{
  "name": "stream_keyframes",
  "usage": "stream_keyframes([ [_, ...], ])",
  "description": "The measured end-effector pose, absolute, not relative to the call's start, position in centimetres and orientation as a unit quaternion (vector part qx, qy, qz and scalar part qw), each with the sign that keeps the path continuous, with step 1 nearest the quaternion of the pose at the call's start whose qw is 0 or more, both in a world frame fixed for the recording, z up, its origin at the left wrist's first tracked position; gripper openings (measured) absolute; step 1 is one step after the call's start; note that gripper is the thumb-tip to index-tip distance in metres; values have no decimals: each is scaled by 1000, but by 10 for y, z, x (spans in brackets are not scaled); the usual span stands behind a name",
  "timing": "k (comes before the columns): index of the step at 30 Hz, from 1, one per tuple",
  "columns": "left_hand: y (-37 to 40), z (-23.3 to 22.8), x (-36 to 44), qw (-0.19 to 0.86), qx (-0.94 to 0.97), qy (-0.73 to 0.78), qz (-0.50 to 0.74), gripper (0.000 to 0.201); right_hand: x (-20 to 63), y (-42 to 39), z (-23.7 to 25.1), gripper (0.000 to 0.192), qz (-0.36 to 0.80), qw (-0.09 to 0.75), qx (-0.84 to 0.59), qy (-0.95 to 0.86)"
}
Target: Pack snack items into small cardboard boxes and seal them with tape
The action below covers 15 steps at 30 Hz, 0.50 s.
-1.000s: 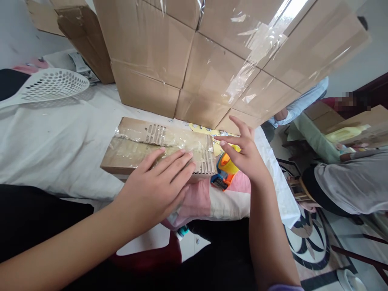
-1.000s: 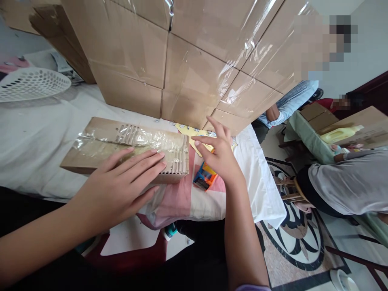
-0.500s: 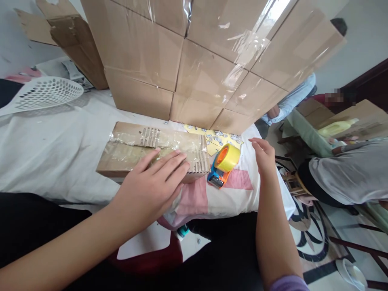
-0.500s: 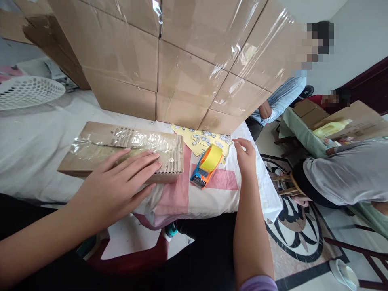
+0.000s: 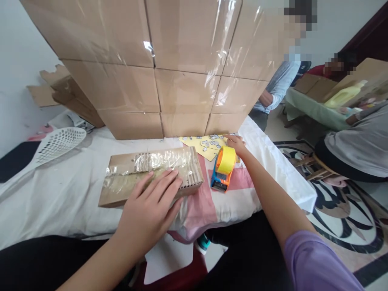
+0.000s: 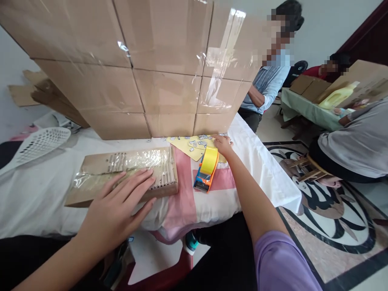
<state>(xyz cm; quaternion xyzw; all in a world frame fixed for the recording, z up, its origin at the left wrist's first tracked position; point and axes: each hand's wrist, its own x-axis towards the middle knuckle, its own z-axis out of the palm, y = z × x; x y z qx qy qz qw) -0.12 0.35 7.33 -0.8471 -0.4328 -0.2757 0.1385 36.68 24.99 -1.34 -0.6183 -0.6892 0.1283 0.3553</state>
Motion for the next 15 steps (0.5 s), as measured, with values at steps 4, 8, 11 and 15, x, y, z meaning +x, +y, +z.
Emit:
stream_keyframes([
  [4,5,76,1,142,-853,-423,-271,37,366,272,-23,23,190,359,-595,-693],
  [8,7,74,3,132,-850,-438,-262,43,372,273,-34,21,235,366,-573,-694],
  [11,6,68,4,140,-861,-425,-244,53,380,263,-32,23,228,387,-586,-674],
  [15,4,63,6,111,-842,-456,-267,52,387,252,-19,29,206,436,-617,-622],
])
